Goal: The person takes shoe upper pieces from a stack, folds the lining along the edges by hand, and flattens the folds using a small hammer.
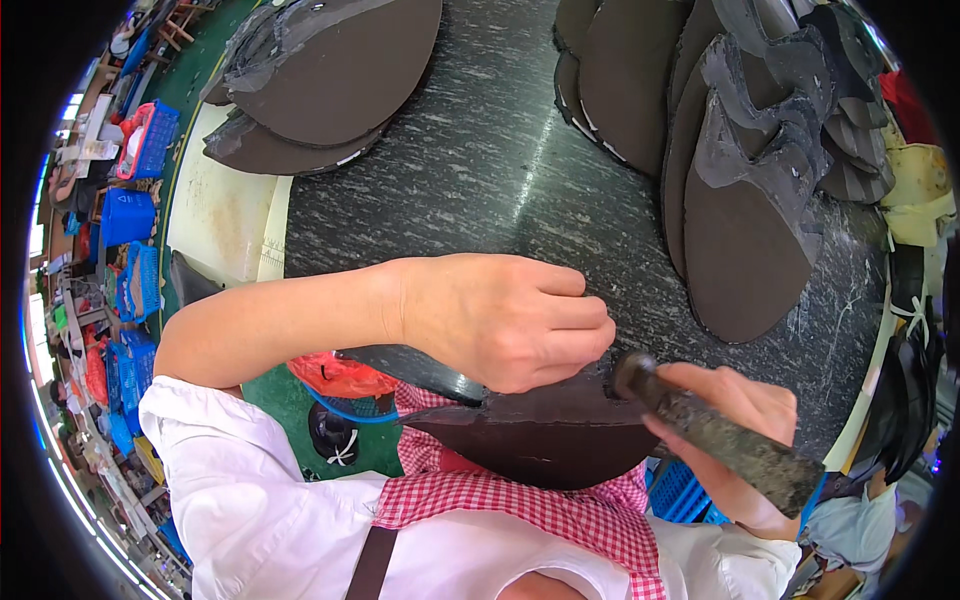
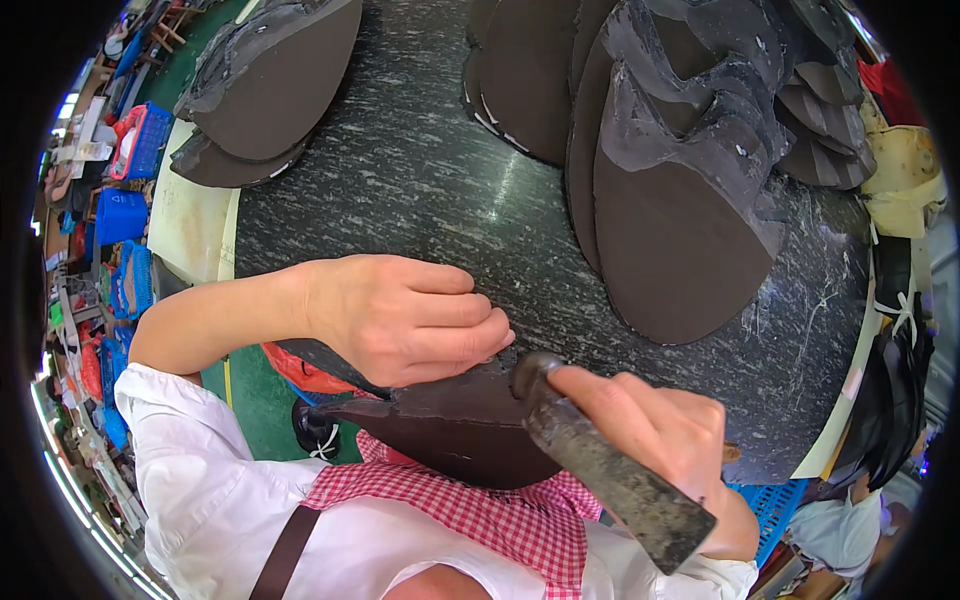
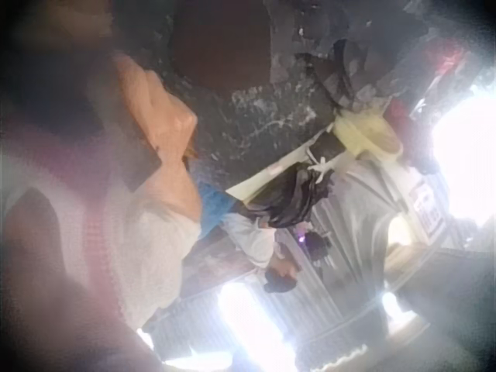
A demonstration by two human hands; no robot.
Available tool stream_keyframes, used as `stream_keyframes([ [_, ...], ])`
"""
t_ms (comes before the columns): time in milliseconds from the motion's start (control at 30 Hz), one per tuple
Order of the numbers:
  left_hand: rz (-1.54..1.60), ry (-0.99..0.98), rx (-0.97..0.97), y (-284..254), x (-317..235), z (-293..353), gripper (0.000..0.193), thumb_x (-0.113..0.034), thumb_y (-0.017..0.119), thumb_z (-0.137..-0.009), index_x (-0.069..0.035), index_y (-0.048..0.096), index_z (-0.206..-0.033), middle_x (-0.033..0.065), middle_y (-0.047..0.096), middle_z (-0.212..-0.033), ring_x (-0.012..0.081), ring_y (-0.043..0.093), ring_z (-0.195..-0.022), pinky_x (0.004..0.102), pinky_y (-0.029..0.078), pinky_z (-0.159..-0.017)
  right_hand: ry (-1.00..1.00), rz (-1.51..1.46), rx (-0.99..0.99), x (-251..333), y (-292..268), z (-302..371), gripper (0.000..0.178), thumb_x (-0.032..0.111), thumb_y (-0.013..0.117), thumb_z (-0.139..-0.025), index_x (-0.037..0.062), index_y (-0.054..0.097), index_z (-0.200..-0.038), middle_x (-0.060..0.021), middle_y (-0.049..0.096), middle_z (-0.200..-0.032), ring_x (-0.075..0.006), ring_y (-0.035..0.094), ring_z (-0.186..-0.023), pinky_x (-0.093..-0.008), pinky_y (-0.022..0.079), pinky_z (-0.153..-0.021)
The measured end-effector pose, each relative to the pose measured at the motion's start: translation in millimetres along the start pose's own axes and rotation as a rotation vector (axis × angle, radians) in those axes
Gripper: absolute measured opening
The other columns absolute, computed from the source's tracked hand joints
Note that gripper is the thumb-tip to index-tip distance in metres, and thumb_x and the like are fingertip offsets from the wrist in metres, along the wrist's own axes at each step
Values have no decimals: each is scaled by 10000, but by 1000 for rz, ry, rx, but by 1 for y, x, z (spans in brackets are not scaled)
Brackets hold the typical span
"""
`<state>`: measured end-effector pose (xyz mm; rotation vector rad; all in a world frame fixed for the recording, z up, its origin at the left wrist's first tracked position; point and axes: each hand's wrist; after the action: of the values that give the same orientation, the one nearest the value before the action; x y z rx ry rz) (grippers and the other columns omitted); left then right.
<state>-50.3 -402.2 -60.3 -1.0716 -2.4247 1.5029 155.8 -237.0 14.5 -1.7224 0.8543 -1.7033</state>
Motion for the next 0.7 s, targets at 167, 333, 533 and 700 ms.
stream_keyframes([
  [167, -45, -15, 1, 1, -1, 2, 287, -112, 753, -753, 42, 653, -973, 98, 631, -943, 201, 613, -783, 311, 498, -707, 120, -45, 70, 3, 3, -14, 322, 68, 816, -718, 24, 684, -1008, -107, 685, -782, -251, 683, -659, -325, 499, -594],
  [333, 280, -430, -81, -9, -3, 3, 268, -154, 788, -753, -91, 692, -995, 26, 626, -989, 200, 579, -891, 383, 413, -780, 132, -28, 93, 4, -3, -14, 295, 69, 804, -741, 21, 681, -1005, -112, 689, -794, -256, 683, -653, -328, 504, -596],
  [533, -29, -182, -57, -4, -6, 5, 197, -129, 700, -736, -43, 691, -913, 42, 655, -964, 202, 611, -833, 371, 476, -782, 7, -18, 26, -9, 3, -17, 391, 173, 720, -747, 49, 662, -1113, -84, 641, -754, -264, 650, -581, -337, 501, -527],
  [700, -195, -104, -22, -5, -16, 1, 144, -139, 687, -720, -36, 691, -820, 47, 640, -935, 186, 608, -826, 374, 488, -792, 2, 70, -60, -6, 0, -20, 390, 153, 729, -740, 41, 662, -1107, -85, 649, -761, -267, 653, -586, -343, 502, -529],
])
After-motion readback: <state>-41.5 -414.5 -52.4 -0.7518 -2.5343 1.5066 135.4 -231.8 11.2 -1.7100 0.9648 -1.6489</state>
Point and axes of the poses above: each hand's wrist, its own z-axis away from the middle knuckle, its own y-axis out of the palm, x = y × z
